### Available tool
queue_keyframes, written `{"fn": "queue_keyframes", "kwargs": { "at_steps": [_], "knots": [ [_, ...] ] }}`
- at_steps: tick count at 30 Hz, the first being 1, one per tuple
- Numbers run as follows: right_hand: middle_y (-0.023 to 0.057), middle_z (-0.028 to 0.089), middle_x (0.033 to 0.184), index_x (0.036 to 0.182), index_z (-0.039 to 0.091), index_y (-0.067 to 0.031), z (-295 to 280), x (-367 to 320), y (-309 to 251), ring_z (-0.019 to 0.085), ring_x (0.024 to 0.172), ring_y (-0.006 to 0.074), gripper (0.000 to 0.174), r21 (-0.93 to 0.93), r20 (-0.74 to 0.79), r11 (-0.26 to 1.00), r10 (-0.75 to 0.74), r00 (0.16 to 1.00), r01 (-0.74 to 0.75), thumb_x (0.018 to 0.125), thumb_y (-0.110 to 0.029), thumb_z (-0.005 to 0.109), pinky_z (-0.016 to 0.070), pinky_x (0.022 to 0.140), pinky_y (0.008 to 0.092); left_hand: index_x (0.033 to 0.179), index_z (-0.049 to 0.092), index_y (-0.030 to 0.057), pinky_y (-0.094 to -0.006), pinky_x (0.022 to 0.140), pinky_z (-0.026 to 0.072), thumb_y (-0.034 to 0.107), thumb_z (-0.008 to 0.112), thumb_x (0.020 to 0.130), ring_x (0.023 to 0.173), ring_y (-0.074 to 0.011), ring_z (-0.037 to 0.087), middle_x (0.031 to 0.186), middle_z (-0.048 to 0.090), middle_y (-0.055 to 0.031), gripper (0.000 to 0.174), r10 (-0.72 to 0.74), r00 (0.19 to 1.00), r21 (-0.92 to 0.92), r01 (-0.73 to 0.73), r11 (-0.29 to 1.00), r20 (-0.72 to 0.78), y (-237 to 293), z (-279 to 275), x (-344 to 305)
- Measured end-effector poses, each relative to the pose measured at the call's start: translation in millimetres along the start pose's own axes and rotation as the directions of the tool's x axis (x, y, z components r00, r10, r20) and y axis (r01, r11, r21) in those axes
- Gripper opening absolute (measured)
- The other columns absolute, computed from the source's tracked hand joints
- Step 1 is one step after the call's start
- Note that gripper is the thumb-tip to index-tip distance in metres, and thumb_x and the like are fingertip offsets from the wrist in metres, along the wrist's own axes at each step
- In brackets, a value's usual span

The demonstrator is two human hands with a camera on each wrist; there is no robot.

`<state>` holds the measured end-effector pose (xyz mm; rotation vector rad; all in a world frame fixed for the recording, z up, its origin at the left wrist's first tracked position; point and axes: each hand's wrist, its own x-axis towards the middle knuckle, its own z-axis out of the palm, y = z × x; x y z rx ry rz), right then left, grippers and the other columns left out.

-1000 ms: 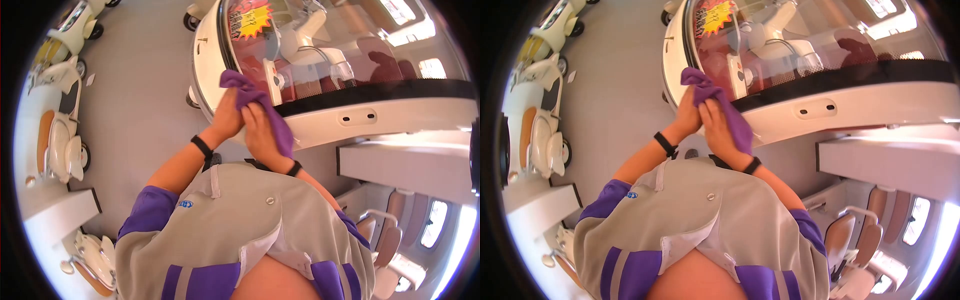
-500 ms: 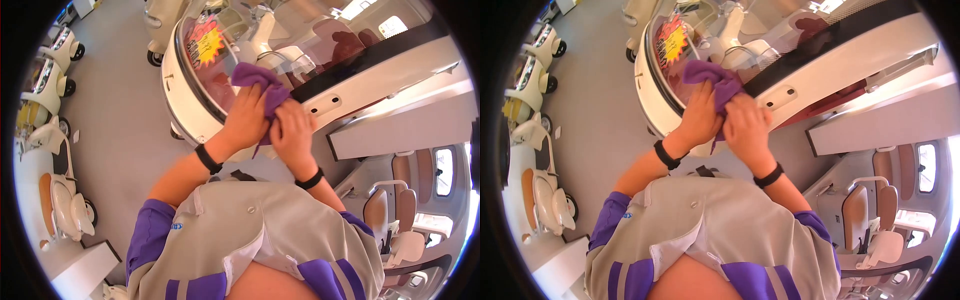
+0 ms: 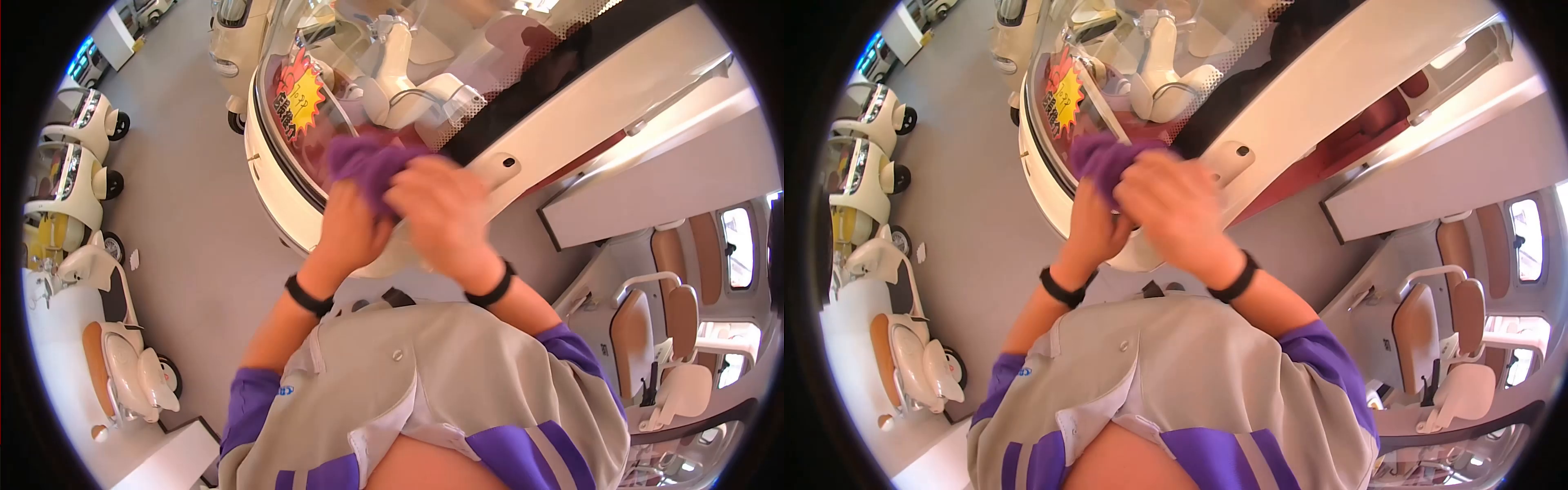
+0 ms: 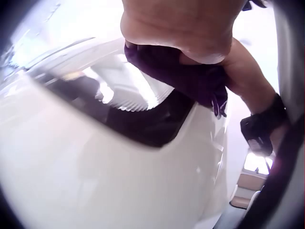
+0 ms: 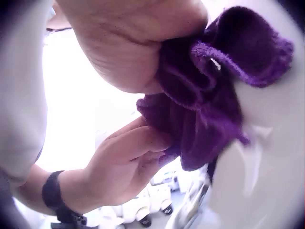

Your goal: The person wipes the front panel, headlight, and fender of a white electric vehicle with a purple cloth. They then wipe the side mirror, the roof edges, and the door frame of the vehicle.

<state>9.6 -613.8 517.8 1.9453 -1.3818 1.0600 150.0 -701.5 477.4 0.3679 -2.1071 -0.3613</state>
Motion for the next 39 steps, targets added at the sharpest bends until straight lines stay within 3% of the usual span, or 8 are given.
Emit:
{"fn": "queue_keyframes", "kwargs": {
  "at_steps": [2, 5, 11, 18, 20, 31, 36, 39],
  "knots": [
    [0.0002, 0.069, 0.105, 0.094, 0.071, -0.0137, -44, 17, 13, 0.064, 0.107, 0.0223, 0.022, -0.290, -0.076, 0.951, 0.089, 0.993, -0.107, 0.074, -0.013, 0.063, 0.0361, 0.091, 0.0357, 0.120, 0.053, -0.0053, -0.0491, 0.089, 0.0448, 0.013, 0.065, 0.076, 0.102, -0.0459, 0.053, 0.116, 0.055, -0.0264, 0.048, 0.041, 0.999, 0.085, -0.041, 0.996, -0.003, 18, 15, 23],
    [0.0022, 0.067, 0.117, 0.105, 0.069, -0.0136, -64, 17, 10, 0.055, 0.125, 0.0204, 0.025, -0.468, 0.091, 0.867, 0.239, 0.967, -0.170, 0.082, -0.014, 0.062, 0.0272, 0.106, 0.0393, 0.125, 0.049, -0.0089, -0.0516, 0.091, 0.0445, 0.014, 0.064, 0.079, 0.104, -0.0506, 0.052, 0.117, 0.054, -0.0307, 0.053, -0.005, 1.000, 0.102, 0.004, 0.995, 0.003, 39, 14, 57],
    [0.0003, 0.064, 0.126, 0.109, 0.067, -0.0151, -28, -41, -4, 0.050, 0.132, 0.0173, 0.024, -0.233, 0.211, 0.962, 0.190, 0.959, -0.140, 0.086, -0.019, 0.060, 0.0206, 0.113, 0.0418, 0.125, 0.052, -0.0080, -0.0521, 0.092, 0.0445, 0.014, 0.063, 0.078, 0.105, -0.0489, 0.054, 0.120, 0.055, -0.0301, 0.053, 0.066, 0.998, 0.118, -0.065, 0.991, -0.003, -8, 44, -27],
    [0.0008, 0.061, 0.133, 0.115, 0.065, -0.0156, -67, 23, 37, 0.046, 0.135, 0.0185, 0.029, -0.402, 0.068, 0.904, 0.189, 0.980, -0.147, 0.086, -0.020, 0.062, 0.0134, 0.115, 0.0442, 0.139, 0.047, 0.0003, -0.0543, 0.097, 0.0409, 0.014, 0.061, 0.079, 0.112, -0.0505, 0.048, 0.126, 0.048, -0.0316, 0.063, 0.007, 0.998, 0.116, -0.015, 0.993, 0.065, 44, 8, 98],
    [0.0036, 0.057, 0.138, 0.122, 0.063, -0.0128, -73, 37, 42, 0.043, 0.138, 0.0228, 0.036, -0.412, 0.022, 0.895, 0.194, 0.981, -0.168, 0.087, -0.019, 0.061, 0.0113, 0.116, 0.0472, 0.141, 0.047, 0.0042, -0.0538, 0.094, 0.0418, 0.015, 0.062, 0.079, 0.109, -0.0496, 0.048, 0.123, 0.049, -0.0310, 0.065, 0.108, 0.991, 0.183, -0.093, 0.979, -0.078, 40, 22, 111],
    [0.0057, 0.057, 0.137, 0.118, 0.065, -0.0091, 23, -46, -29, 0.047, 0.135, 0.0220, 0.032, -0.325, 0.261, 0.930, 0.264, 0.928, -0.173, 0.088, -0.020, 0.060, 0.0215, 0.113, 0.0406, 0.116, 0.062, 0.0014, -0.0462, 0.088, 0.0465, 0.014, 0.064, 0.073, 0.099, -0.0376, 0.057, 0.107, 0.060, -0.0171, 0.045, 0.109, 0.990, 0.085, -0.117, 0.990, 0.092, -49, 21, -38],
    [0.0091, 0.058, 0.127, 0.103, 0.064, -0.0081, 47, -18, -43, 0.047, 0.135, 0.0278, 0.023, -0.361, 0.266, 0.895, 0.366, 0.892, -0.260, 0.081, -0.014, 0.067, 0.0318, 0.108, 0.0459, 0.108, 0.063, 0.0008, -0.0485, 0.106, 0.0416, 0.015, 0.058, 0.077, 0.116, -0.0373, 0.056, 0.114, 0.061, -0.0169, 0.034, 0.343, 0.929, 0.017, -0.349, 0.937, 0.140, -85, -24, -2],
    [0.0152, 0.056, 0.126, 0.120, 0.057, -0.0026, 65, 37, -39, 0.045, 0.135, 0.0364, 0.037, -0.465, 0.027, 0.820, 0.389, 0.921, -0.333, 0.083, -0.005, 0.062, 0.0279, 0.112, 0.0523, 0.116, 0.061, -0.0002, -0.0470, 0.107, 0.0400, 0.016, 0.057, 0.080, 0.115, -0.0374, 0.054, 0.118, 0.058, -0.0169, 0.039, 0.235, 0.966, -0.091, -0.226, 0.970, 0.104, -90, -52, 57]
  ]
}}
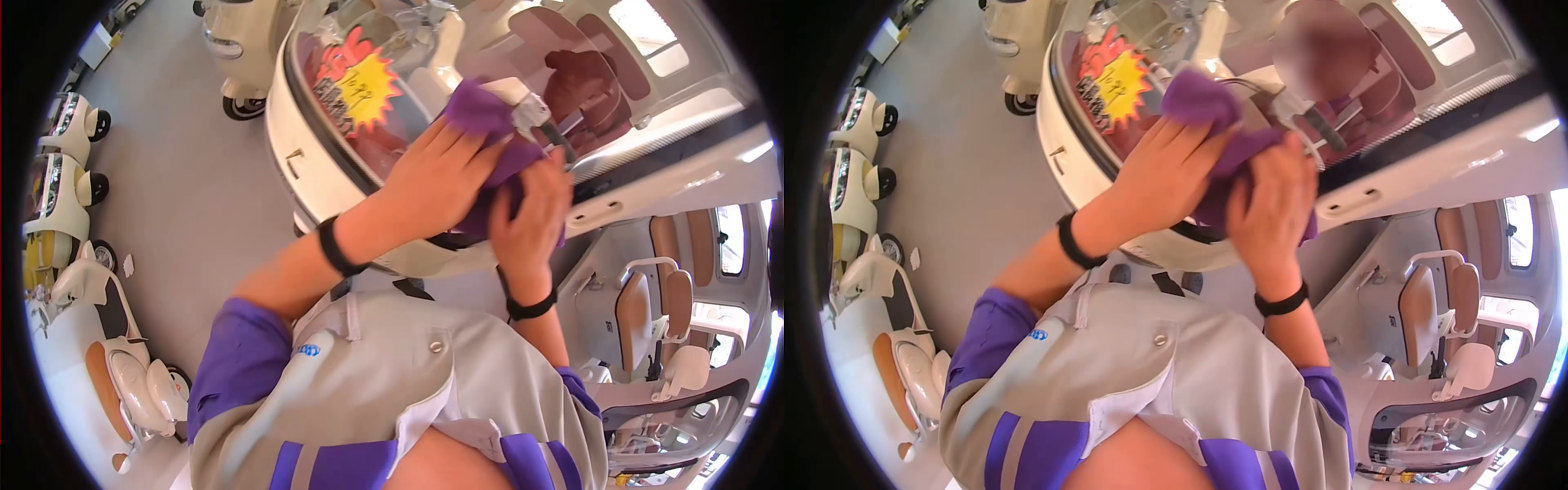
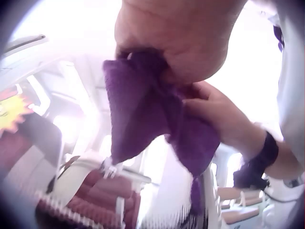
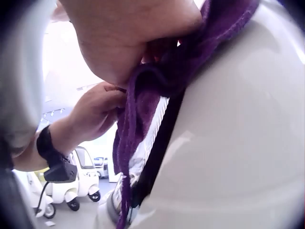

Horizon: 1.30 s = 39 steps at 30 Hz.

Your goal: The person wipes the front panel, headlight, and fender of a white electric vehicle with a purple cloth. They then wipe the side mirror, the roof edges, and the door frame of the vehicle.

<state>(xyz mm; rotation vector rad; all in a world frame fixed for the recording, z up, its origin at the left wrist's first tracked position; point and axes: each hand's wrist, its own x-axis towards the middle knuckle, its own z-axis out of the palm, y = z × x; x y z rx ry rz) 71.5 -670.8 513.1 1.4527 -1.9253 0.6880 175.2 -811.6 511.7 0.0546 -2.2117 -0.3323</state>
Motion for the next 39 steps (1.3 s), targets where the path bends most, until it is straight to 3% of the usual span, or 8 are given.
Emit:
{"fn": "queue_keyframes", "kwargs": {
  "at_steps": [4, 10, 14, 19, 24, 29, 32, 39],
  "knots": [
    [0.0175, 0.049, 0.136, 0.125, 0.054, 0.0023, 50, 23, -38, 0.040, 0.138, 0.0385, 0.041, -0.256, -0.106, 0.960, 0.085, 0.991, -0.110, 0.086, -0.008, 0.059, 0.0252, 0.115, 0.0518, 0.125, 0.058, 0.0003, -0.0436, 0.096, 0.0444, 0.016, 0.054, 0.084, 0.103, -0.0331, 0.057, 0.109, 0.059, -0.0159, 0.044, 0.071, 0.970, 0.015, -0.070, 0.997, -0.233, -46, 11, 8],
    [0.0155, 0.051, 0.138, 0.125, 0.057, 0.0026, 131, -2, -110, 0.037, 0.142, 0.0328, 0.042, -0.156, 0.346, 0.966, -0.144, 0.927, 0.208, 0.088, -0.015, 0.054, 0.0248, 0.116, 0.0487, 0.136, 0.047, -0.0029, -0.0446, 0.091, 0.0441, 0.012, 0.051, 0.086, 0.100, -0.0349, 0.056, 0.110, 0.058, -0.0184, 0.052, -0.349, 0.936, 0.096, 0.352, 0.931, -0.049, -117, 2, -118],
    [0.0111, 0.055, 0.135, 0.118, 0.063, 0.0004, 177, 7, -140, 0.041, 0.140, 0.0269, 0.036, 0.054, 0.407, 0.932, -0.349, 0.844, 0.359, 0.087, -0.013, 0.052, 0.0290, 0.115, 0.0423, 0.133, 0.046, -0.0057, -0.0524, 0.095, 0.0412, 0.004, 0.053, 0.079, 0.109, -0.0485, 0.049, 0.118, 0.052, -0.0296, 0.055, -0.418, 0.906, 0.055, 0.421, 0.905, -0.063, -151, -12, -177],
    [0.0063, 0.056, 0.135, 0.120, 0.063, -0.0037, 141, 34, -113, 0.043, 0.138, 0.0253, 0.038, 0.001, 0.369, 0.951, -0.289, 0.884, 0.310, 0.084, -0.012, 0.054, 0.0324, 0.111, 0.0437, 0.133, 0.043, -0.0076, -0.0543, 0.095, 0.0405, 0.005, 0.057, 0.079, 0.107, -0.0496, 0.047, 0.119, 0.048, -0.0308, 0.057, -0.487, 0.866, -0.154, 0.499, 0.853, 0.111, -145, -15, -128],
    [-0.0020, 0.058, 0.132, 0.114, 0.068, -0.0120, 65, 38, -76, 0.049, 0.120, 0.0261, 0.037, -0.330, 0.088, 0.944, 0.044, 0.995, -0.013, 0.078, -0.009, 0.057, 0.0347, 0.101, 0.0397, 0.139, 0.043, -0.0007, -0.0517, 0.093, 0.0410, 0.016, 0.065, 0.080, 0.107, -0.0454, 0.048, 0.115, 0.049, -0.0267, 0.066, -0.085, 0.991, -0.023, 0.083, 0.996, -0.100, -97, -7, -57],
    [0.0038, 0.055, 0.130, 0.118, 0.062, -0.0099, 77, -21, -76, 0.051, 0.113, 0.0276, 0.042, -0.269, 0.098, 0.962, 0.082, 0.992, -0.053, 0.077, -0.008, 0.055, 0.0386, 0.093, 0.0428, 0.138, 0.047, 0.0041, -0.0465, 0.083, 0.0410, 0.016, 0.061, 0.076, 0.095, -0.0343, 0.056, 0.101, 0.057, -0.0169, 0.064, -0.142, 0.983, -0.013, 0.144, 0.989, 0.113, -75, 17, -73],
    [0.0035, 0.055, 0.129, 0.118, 0.062, -0.0085, 92, -69, -93, 0.050, 0.117, 0.0245, 0.039, 0.019, 0.193, 0.991, 0.127, 0.973, -0.133, 0.080, -0.007, 0.055, 0.0351, 0.098, 0.0398, 0.137, 0.052, 0.0031, -0.0485, 0.090, 0.0406, 0.011, 0.057, 0.082, 0.109, -0.0404, 0.055, 0.124, 0.058, -0.0214, 0.055, -0.085, 0.982, -0.116, 0.105, 0.988, 0.166, -78, 26, -131],
    [-0.0021, 0.057, 0.119, 0.104, 0.063, -0.0147, 74, -134, -79, 0.053, 0.109, 0.0167, 0.027, 0.090, 0.174, 0.991, 0.081, 0.981, -0.098, 0.077, -0.015, 0.060, 0.0401, 0.083, 0.0320, 0.132, 0.054, -0.0036, -0.0542, 0.098, 0.0373, 0.007, 0.055, 0.085, 0.117, -0.0459, 0.050, 0.126, 0.055, -0.0254, 0.048, -0.034, 0.951, -0.168, 0.090, 0.982, 0.308, -35, 34, -181]
  ]
}}
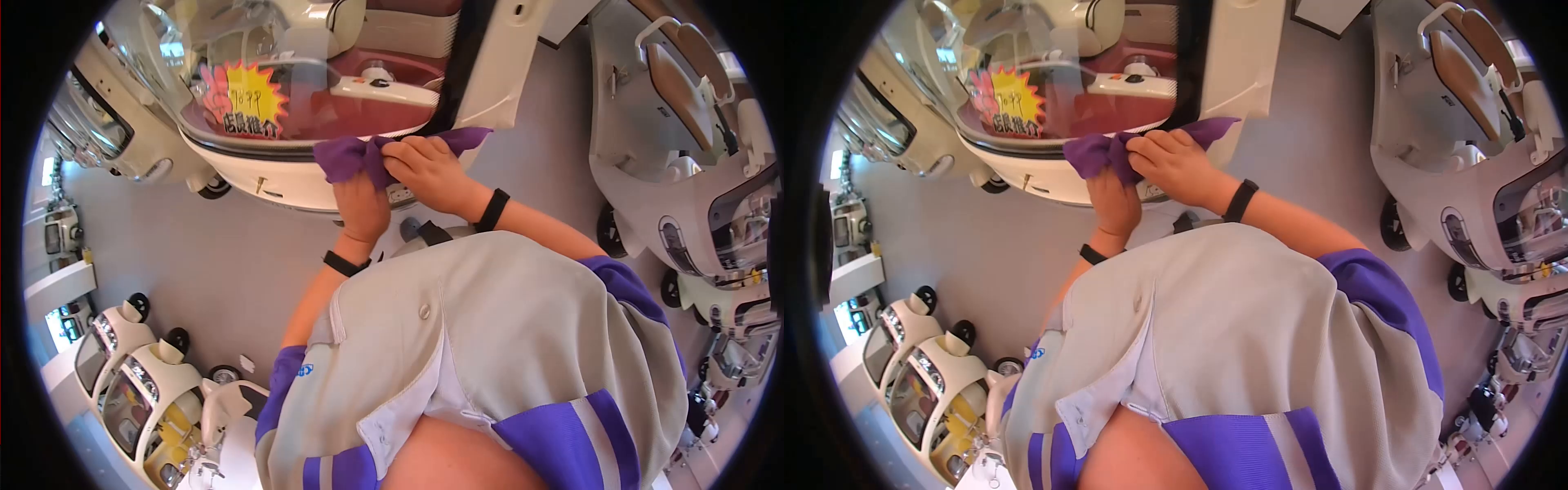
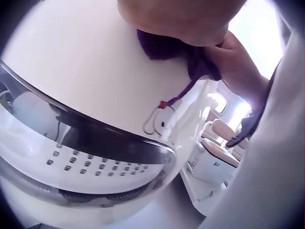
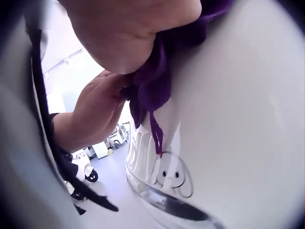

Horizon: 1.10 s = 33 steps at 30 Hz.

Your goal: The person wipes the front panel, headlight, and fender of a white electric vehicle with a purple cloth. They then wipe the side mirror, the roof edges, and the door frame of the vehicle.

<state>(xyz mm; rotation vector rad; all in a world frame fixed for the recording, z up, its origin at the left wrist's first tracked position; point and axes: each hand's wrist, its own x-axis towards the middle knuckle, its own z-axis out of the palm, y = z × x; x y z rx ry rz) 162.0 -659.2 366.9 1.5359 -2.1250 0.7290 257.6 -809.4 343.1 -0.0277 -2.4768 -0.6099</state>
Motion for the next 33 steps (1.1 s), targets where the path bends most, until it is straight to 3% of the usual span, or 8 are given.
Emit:
{"fn": "queue_keyframes", "kwargs": {
  "at_steps": [5, 8, 10, 13, 14, 24, 31, 33],
  "knots": [
    [-0.0024, 0.060, 0.110, 0.084, 0.062, -0.0174, -51, -4, 79, 0.056, 0.101, 0.0185, 0.011, -0.143, -0.251, 0.989, -0.071, 0.965, 0.035, 0.073, -0.014, 0.063, 0.0370, 0.082, 0.0357, 0.137, 0.043, -0.0111, -0.0567, 0.104, 0.0328, 0.008, 0.055, 0.086, 0.125, -0.0521, 0.043, 0.131, 0.050, -0.0311, 0.056, 0.272, 0.960, 0.100, -0.265, 0.959, -0.066, 44, 48, 46],
    [-0.0017, 0.058, 0.104, 0.088, 0.064, -0.0201, -108, 38, 129, 0.054, 0.095, 0.0237, 0.016, -0.195, -0.511, 0.978, -0.031, 0.859, -0.081, 0.073, -0.017, 0.065, 0.0393, 0.077, 0.0391, 0.119, 0.052, -0.0103, -0.0591, 0.095, 0.0377, 0.015, 0.061, 0.081, 0.105, -0.0516, 0.050, 0.115, 0.053, -0.0323, 0.047, 0.396, 0.914, 0.282, -0.358, 0.890, -0.092, 66, 60, 126],
    [0.0047, 0.060, 0.102, 0.096, 0.069, -0.0152, -125, 53, 154, 0.052, 0.096, 0.0319, 0.032, -0.125, -0.521, 0.976, 0.090, 0.849, -0.180, 0.066, -0.003, 0.067, 0.0379, 0.079, 0.0418, 0.122, 0.051, -0.0090, -0.0591, 0.094, 0.0378, 0.015, 0.061, 0.082, 0.106, -0.0521, 0.049, 0.116, 0.053, -0.0318, 0.048, 0.434, 0.879, 0.380, -0.339, 0.860, -0.198, 102, 56, 182],
    [0.0068, 0.057, 0.108, 0.104, 0.071, -0.0107, -140, 50, 151, 0.051, 0.105, 0.0279, 0.022, 0.211, -0.513, 0.949, 0.313, 0.799, -0.236, 0.084, -0.002, 0.065, 0.0370, 0.099, 0.0416, 0.122, 0.051, -0.0087, -0.0594, 0.094, 0.0376, 0.015, 0.061, 0.082, 0.107, -0.0523, 0.048, 0.118, 0.052, -0.0320, 0.048, 0.391, 0.895, 0.382, -0.291, 0.877, -0.215, 126, 58, 202],
    [0.0097, 0.058, 0.104, 0.101, 0.069, -0.0119, -121, 41, 156, 0.051, 0.097, 0.0343, 0.039, 0.230, -0.587, 0.958, 0.278, 0.761, -0.172, 0.066, 0.002, 0.061, 0.0389, 0.081, 0.0426, 0.117, 0.055, -0.0076, -0.0574, 0.094, 0.0386, 0.013, 0.062, 0.078, 0.109, -0.0510, 0.049, 0.121, 0.053, -0.0279, 0.045, 0.414, 0.879, 0.424, -0.290, 0.858, -0.236, 120, 64, 194],
    [0.0065, 0.051, 0.098, 0.090, 0.067, -0.0120, -24, -78, 118, 0.047, 0.091, 0.0290, 0.024, 0.515, -0.274, 0.846, 0.314, 0.909, -0.137, 0.068, 0.000, 0.067, 0.0400, 0.080, 0.0387, 0.139, 0.045, -0.0056, -0.0512, 0.101, 0.0391, 0.007, 0.061, 0.085, 0.122, -0.0443, 0.048, 0.132, 0.050, -0.0258, 0.058, 0.001, 0.989, 0.451, -0.070, 0.890, 0.150, 109, 96, 47],
    [0.0075, 0.051, 0.105, 0.097, 0.067, -0.0151, -70, 3, 115, 0.048, 0.097, 0.0274, 0.027, 0.616, -0.514, 0.788, 0.420, 0.748, -0.019, 0.072, -0.005, 0.069, 0.0385, 0.084, 0.0388, 0.150, 0.023, -0.0023, -0.0503, 0.099, 0.0400, 0.018, 0.066, 0.092, 0.119, -0.0423, 0.049, 0.131, 0.047, -0.0249, 0.074, -0.364, 0.909, -0.314, 0.291, 0.904, -0.204, 93, 80, 122],
    [0.0077, 0.050, 0.106, 0.099, 0.067, -0.0155, -57, -6, 108, 0.048, 0.098, 0.0276, 0.028, 0.634, -0.498, 0.772, 0.440, 0.747, -0.033, 0.073, -0.005, 0.068, 0.0382, 0.085, 0.0394, 0.152, 0.020, -0.0001, -0.0510, 0.099, 0.0399, 0.019, 0.066, 0.093, 0.118, -0.0421, 0.049, 0.130, 0.047, -0.0243, 0.077, -0.337, 0.929, -0.325, 0.276, 0.905, -0.151, 79, 82, 111]
  ]
}}
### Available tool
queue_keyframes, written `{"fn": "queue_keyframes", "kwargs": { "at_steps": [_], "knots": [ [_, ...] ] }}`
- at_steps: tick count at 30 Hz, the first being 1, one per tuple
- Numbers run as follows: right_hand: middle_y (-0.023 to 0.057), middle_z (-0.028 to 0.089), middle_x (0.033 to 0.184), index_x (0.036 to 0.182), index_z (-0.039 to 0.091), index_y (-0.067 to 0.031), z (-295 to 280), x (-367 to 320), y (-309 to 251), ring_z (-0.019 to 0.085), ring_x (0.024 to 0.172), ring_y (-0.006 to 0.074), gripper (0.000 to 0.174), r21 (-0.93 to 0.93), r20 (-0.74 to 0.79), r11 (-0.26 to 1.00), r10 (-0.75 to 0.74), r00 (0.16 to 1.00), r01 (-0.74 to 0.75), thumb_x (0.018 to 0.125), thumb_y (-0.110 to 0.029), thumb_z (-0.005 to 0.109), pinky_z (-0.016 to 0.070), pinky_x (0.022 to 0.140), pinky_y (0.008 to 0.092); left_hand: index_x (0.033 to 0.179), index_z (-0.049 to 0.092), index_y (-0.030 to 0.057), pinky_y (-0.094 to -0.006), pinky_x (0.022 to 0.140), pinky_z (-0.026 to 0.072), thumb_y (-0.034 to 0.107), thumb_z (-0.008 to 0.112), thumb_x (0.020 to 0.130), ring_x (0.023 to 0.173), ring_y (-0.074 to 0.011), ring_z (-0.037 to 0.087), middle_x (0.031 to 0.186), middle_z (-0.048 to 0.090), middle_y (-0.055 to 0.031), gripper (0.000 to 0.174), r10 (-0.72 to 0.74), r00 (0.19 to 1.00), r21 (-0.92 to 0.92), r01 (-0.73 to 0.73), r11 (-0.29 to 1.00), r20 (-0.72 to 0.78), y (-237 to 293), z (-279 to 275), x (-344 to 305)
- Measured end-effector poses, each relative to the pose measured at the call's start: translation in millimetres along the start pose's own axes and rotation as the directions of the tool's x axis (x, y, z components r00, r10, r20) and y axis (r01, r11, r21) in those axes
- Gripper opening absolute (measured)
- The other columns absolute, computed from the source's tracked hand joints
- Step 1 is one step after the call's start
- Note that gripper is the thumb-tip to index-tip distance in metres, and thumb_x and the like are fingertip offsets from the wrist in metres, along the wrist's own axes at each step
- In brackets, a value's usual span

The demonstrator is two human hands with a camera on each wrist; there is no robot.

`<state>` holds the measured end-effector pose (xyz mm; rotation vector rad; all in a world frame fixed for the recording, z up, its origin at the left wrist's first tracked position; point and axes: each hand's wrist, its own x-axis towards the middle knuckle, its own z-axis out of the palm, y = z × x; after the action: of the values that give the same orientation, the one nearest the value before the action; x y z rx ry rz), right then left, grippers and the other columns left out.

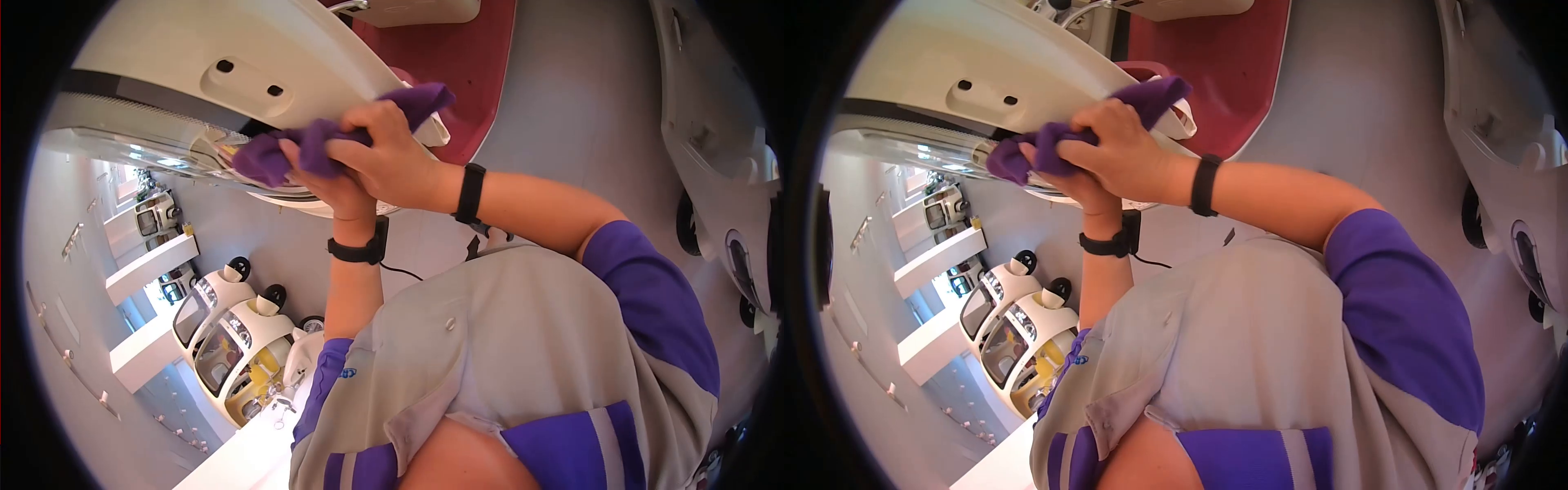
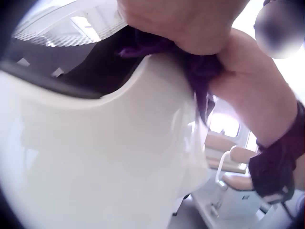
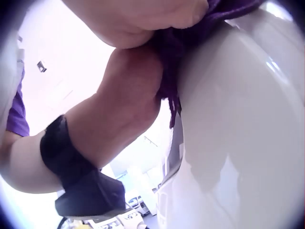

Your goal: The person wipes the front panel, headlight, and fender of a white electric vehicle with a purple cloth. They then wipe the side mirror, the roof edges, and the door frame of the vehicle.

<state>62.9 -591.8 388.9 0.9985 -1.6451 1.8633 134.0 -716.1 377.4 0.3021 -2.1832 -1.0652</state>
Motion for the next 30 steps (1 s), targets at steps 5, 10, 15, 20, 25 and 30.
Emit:
{"fn": "queue_keyframes", "kwargs": {
  "at_steps": [5, 10, 15, 20, 25, 30],
  "knots": [
    [0.0066, 0.052, 0.112, 0.108, 0.061, -0.0169, -12, -123, 36, 0.049, 0.105, 0.0280, 0.031, -0.094, 0.258, 0.992, 0.104, 0.960, -0.082, 0.078, -0.008, 0.063, 0.0407, 0.086, 0.0410, 0.149, 0.028, -0.0015, -0.0513, 0.105, 0.0341, 0.014, 0.061, 0.094, 0.122, -0.0390, 0.046, 0.132, 0.048, -0.0203, 0.066, 0.314, 0.916, 0.530, -0.401, 0.747, 0.251, -24, 9, -78],
    [0.0062, 0.053, 0.112, 0.105, 0.063, -0.0157, -41, -154, 53, 0.050, 0.105, 0.0270, 0.026, -0.136, 0.590, 0.986, 0.157, 0.792, -0.094, 0.080, -0.006, 0.061, 0.0428, 0.086, 0.0388, 0.147, 0.028, -0.0094, -0.0574, 0.108, 0.0282, 0.007, 0.064, 0.088, 0.128, -0.0500, 0.040, 0.136, 0.044, -0.0322, 0.072, 0.097, 0.875, 0.672, -0.432, 0.601, 0.475, -26, 3, -127],
    [0.0078, 0.052, 0.107, 0.097, 0.065, -0.0111, -48, -94, 42, 0.051, 0.100, 0.0285, 0.027, -0.055, 0.349, 0.992, 0.129, 0.928, -0.118, 0.073, 0.000, 0.069, 0.0467, 0.083, 0.0372, 0.147, 0.028, -0.0092, -0.0568, 0.109, 0.0268, 0.009, 0.063, 0.089, 0.129, -0.0490, 0.040, 0.135, 0.047, -0.0306, 0.070, 0.166, 0.899, 0.646, -0.410, 0.643, 0.405, -1, 3, -90],
    [0.0097, 0.051, 0.104, 0.098, 0.067, -0.0117, -41, -105, 41, 0.052, 0.096, 0.0299, 0.028, -0.015, 0.153, 0.977, 0.212, 0.965, -0.212, 0.073, 0.000, 0.071, 0.0469, 0.079, 0.0375, 0.140, 0.045, -0.0043, -0.0545, 0.097, 0.0401, 0.007, 0.066, 0.085, 0.115, -0.0425, 0.054, 0.125, 0.057, -0.0232, 0.060, 0.369, 0.838, 0.607, -0.546, 0.578, 0.402, -1, 27, -65],
    [0.0102, 0.050, 0.106, 0.100, 0.066, -0.0114, -34, -183, 60, 0.050, 0.097, 0.0309, 0.034, -0.123, 0.207, 0.942, 0.332, 0.920, -0.312, 0.070, 0.003, 0.072, 0.0471, 0.081, 0.0391, 0.136, 0.056, 0.0072, -0.0525, 0.105, 0.0341, 0.012, 0.062, 0.087, 0.119, -0.0363, 0.055, 0.128, 0.059, -0.0154, 0.049, 0.299, 0.681, 0.562, -0.726, 0.396, 0.669, -53, 5, -103],
    [0.0129, 0.050, 0.106, 0.111, 0.059, -0.0053, -33, -214, 62, 0.052, 0.098, 0.0336, 0.042, -0.111, 0.114, 0.856, 0.516, 0.849, -0.505, 0.072, 0.009, 0.065, 0.0476, 0.084, 0.0397, 0.133, 0.061, 0.0139, -0.0486, 0.113, 0.0247, 0.018, 0.056, 0.090, 0.124, -0.0269, 0.054, 0.129, 0.061, -0.0081, 0.044, 0.267, 0.511, 0.478, -0.859, 0.182, 0.817, -67, 2, -117]
  ]
}}
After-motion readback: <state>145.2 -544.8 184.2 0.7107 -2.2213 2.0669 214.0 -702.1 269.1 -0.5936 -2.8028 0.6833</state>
